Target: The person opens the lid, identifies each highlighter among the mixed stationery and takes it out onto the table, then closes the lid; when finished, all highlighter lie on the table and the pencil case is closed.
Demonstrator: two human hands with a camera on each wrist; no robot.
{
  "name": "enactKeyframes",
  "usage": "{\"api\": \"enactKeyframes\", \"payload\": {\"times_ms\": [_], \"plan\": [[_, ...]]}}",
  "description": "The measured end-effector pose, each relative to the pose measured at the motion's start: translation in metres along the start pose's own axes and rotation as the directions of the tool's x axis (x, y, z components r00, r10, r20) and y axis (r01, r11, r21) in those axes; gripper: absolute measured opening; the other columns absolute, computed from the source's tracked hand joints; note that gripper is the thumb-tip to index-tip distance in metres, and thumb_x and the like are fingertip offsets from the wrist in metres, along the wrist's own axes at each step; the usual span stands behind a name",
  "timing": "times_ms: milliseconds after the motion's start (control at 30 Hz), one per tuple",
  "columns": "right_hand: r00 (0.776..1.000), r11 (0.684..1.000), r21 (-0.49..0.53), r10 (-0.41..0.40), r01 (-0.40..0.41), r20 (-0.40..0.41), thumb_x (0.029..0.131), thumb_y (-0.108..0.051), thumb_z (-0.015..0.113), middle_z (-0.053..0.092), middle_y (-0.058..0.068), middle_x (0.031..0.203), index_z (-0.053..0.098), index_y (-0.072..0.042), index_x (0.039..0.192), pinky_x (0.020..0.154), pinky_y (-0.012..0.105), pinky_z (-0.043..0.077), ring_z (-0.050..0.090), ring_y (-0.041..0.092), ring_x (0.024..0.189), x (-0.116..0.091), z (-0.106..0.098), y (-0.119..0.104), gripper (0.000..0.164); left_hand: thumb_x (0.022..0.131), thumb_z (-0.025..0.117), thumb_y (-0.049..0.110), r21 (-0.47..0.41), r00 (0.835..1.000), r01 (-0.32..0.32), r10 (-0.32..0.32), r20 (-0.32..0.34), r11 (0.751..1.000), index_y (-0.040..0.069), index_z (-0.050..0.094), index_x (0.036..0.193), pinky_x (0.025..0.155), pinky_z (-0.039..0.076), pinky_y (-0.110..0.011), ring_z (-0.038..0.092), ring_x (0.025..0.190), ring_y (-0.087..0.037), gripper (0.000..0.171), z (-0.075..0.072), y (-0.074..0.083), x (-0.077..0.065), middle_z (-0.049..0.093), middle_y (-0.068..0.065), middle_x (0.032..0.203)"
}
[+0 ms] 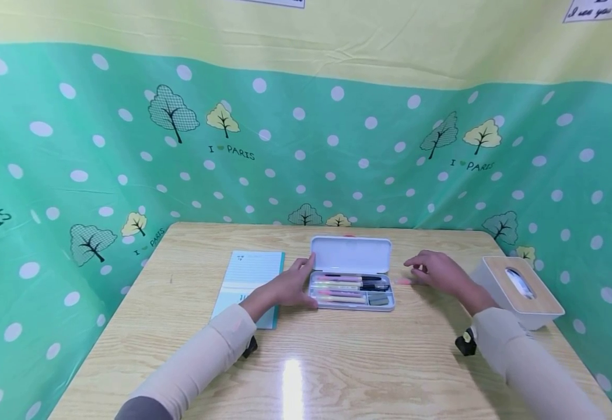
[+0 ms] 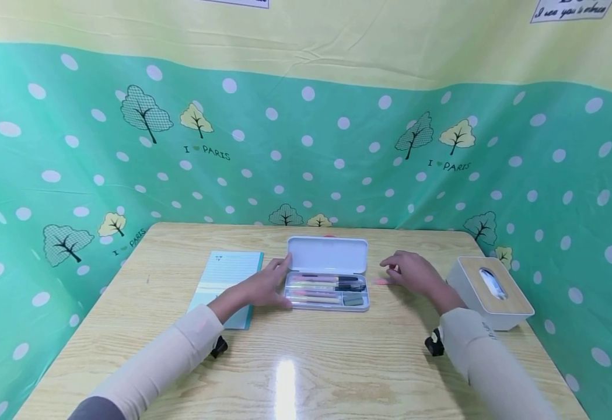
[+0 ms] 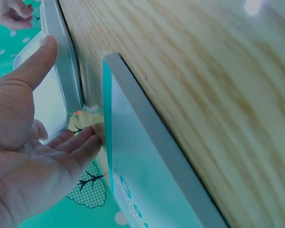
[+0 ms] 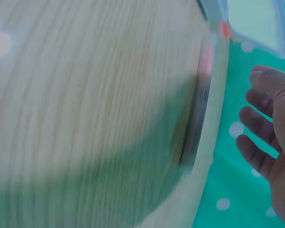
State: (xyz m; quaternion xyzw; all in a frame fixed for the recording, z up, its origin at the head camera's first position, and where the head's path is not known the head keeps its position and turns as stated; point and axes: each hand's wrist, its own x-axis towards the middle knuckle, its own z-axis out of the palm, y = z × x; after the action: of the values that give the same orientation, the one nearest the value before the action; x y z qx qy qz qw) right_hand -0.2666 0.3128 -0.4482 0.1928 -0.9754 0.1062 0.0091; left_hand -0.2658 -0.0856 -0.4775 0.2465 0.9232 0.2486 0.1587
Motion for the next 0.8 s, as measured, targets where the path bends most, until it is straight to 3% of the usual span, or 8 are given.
{"api": "enactKeyframes", "payload": {"times_ms": [267,533,800], "plan": [[0.997,0.997,0.033,-0.074,0.074,-0.001,0.096,-0.015,0.069,0.073,0.002,0.097,0.078,-0.012,0.115,0.075,0.035,0.058,0.062,0.011,0.081,0.015,0.008,-0.031,0.022,0.079,0.086,0.047,-0.017,1.0,-0.003,0.003,-0.007,1.0,0.019,-0.009,0.165,0.119,0.041,-0.047,0.047,0.141,-0.036,0.131,0.0,0.0,-0.001,0.022,-0.014,0.167],[0.988,0.989,0.018,-0.148,0.147,0.038,0.097,-0.019,0.069,0.075,0.002,0.107,0.077,-0.015,0.117,0.089,0.041,0.06,0.068,0.015,0.095,0.029,0.019,-0.054,0.022,0.079,0.087,0.046,-0.024,1.0,-0.013,0.013,-0.015,1.0,0.017,-0.009,0.165,0.119,0.041,-0.046,0.047,0.141,-0.037,0.132,0.0,0.001,-0.001,0.023,-0.015,0.167],[0.976,0.977,0.033,-0.212,0.211,0.043,0.098,-0.022,0.069,0.075,0.001,0.106,0.077,-0.015,0.119,0.089,0.039,0.06,0.068,0.014,0.096,0.039,0.03,-0.075,0.024,0.078,0.087,0.045,-0.024,1.0,-0.014,0.013,-0.016,1.0,0.017,-0.01,0.164,0.119,0.04,-0.047,0.046,0.142,-0.038,0.133,0.0,0.001,-0.001,0.023,-0.016,0.166]]}}
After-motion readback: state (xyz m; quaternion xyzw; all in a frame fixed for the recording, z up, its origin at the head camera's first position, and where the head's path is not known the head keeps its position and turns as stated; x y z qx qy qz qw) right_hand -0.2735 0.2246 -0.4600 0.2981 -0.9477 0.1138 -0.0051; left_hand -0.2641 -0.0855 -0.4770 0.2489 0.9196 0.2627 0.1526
